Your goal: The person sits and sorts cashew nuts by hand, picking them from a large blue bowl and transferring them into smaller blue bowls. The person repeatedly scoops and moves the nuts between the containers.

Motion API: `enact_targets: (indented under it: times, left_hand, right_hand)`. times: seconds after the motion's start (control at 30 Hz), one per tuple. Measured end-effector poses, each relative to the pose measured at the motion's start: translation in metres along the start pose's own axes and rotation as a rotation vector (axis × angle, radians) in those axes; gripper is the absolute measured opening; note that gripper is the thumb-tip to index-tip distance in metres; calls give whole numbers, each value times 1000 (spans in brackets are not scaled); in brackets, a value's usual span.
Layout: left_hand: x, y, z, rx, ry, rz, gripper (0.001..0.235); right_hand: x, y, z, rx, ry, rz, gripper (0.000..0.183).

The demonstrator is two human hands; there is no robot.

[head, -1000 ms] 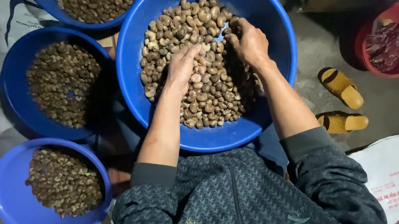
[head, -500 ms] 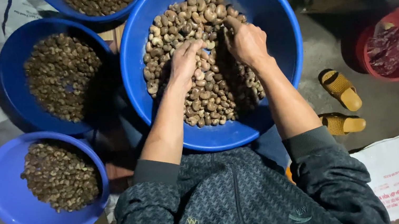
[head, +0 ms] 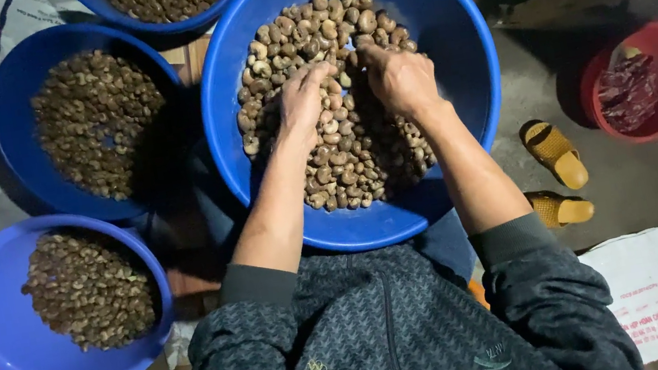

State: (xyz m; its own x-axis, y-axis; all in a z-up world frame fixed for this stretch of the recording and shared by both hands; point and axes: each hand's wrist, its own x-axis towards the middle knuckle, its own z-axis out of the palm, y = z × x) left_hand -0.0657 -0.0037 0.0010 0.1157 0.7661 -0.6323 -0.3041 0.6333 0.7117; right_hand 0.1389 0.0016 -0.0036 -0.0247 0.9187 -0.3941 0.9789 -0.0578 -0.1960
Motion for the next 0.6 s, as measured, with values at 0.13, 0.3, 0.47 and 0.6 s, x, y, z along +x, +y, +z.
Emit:
enact_targets:
  times: [0.13, 0.3, 0.47, 0.6]
  left_hand:
    - [-29, 21, 7, 3, -8, -23, 20]
    - [-28, 22, 2, -30, -35, 9, 22]
    - [-25, 20, 6, -34, -32, -20, 25]
    - [-34, 30, 10, -7, -13, -37, 26]
  right_hand:
    - [-14, -27, -40, 45, 306, -161, 58]
    - [-9, -27, -33, -39, 211, -78, 48]
    - [-26, -16, -22, 12, 369, -114, 41]
    - [-24, -24, -44, 257, 519, -118, 29]
